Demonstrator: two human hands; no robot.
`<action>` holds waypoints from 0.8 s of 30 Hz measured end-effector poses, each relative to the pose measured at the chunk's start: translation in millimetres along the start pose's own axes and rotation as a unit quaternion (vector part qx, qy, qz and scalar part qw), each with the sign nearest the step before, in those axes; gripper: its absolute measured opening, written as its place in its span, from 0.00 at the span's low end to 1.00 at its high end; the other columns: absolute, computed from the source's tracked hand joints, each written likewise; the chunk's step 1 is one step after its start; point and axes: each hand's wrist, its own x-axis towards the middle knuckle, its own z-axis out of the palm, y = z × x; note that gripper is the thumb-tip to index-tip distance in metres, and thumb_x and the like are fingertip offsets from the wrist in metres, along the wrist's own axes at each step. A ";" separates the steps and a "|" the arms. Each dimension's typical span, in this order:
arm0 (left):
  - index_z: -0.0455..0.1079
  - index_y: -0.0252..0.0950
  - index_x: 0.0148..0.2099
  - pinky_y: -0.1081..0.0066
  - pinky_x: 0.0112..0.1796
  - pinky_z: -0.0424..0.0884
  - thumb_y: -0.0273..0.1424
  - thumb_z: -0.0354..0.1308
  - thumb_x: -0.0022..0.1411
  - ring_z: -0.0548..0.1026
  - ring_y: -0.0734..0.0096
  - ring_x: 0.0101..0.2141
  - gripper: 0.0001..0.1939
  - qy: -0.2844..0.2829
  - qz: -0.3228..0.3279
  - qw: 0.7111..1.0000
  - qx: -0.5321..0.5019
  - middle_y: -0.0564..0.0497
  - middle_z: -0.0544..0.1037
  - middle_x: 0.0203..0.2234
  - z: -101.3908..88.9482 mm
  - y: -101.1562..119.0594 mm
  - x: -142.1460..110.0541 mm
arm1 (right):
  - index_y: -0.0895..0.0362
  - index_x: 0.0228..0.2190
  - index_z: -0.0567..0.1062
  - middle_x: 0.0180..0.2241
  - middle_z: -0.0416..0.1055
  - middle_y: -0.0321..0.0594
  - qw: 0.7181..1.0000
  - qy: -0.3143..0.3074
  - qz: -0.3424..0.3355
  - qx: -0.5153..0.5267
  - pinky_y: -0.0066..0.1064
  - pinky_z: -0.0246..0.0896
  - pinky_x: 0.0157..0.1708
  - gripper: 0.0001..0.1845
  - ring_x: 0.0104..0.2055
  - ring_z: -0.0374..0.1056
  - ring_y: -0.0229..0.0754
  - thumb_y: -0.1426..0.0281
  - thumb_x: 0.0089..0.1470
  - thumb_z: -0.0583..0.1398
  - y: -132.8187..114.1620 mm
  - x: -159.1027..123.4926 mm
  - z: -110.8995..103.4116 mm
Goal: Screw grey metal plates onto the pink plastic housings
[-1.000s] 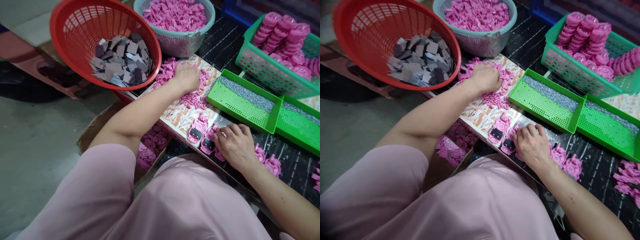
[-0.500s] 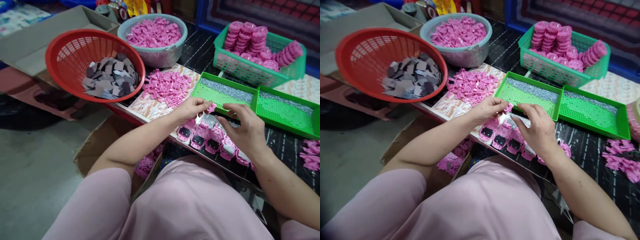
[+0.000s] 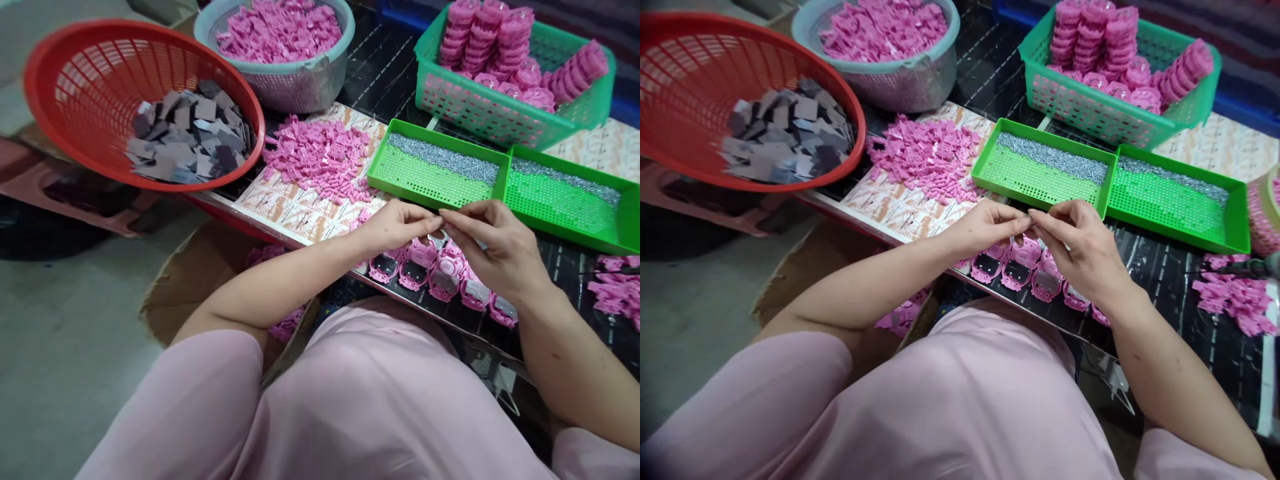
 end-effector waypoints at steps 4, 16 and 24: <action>0.73 0.29 0.30 0.78 0.29 0.64 0.43 0.65 0.55 0.68 0.81 0.25 0.19 0.028 0.022 0.999 0.006 0.54 0.74 0.22 2.2 -6.3 2.9 | 0.56 0.50 0.74 0.42 0.73 0.45 0.999 0.009 0.013 0.042 0.34 0.69 0.39 0.16 0.42 0.71 0.41 0.73 0.59 0.58 -2.6 -1.3 -0.3; 0.75 0.34 0.44 0.61 0.46 0.69 0.31 0.53 0.67 0.76 0.63 0.44 0.11 0.006 0.311 0.694 0.649 0.45 0.80 0.43 -13.7 -31.6 -55.0 | 0.54 0.42 0.76 0.41 0.78 0.36 0.996 -0.043 0.008 -0.074 0.31 0.64 0.44 0.10 0.42 0.75 0.37 0.72 0.60 0.57 5.5 -34.0 32.9; 0.71 0.33 0.52 0.54 0.55 0.66 0.33 0.52 0.69 0.73 0.61 0.52 0.15 -0.035 0.332 0.667 0.666 0.45 0.76 0.51 -7.4 -50.0 -74.4 | 0.54 0.43 0.77 0.43 0.78 0.35 0.984 -0.081 -0.042 -0.150 0.38 0.53 0.52 0.11 0.48 0.71 0.41 0.72 0.60 0.58 2.2 -31.6 42.4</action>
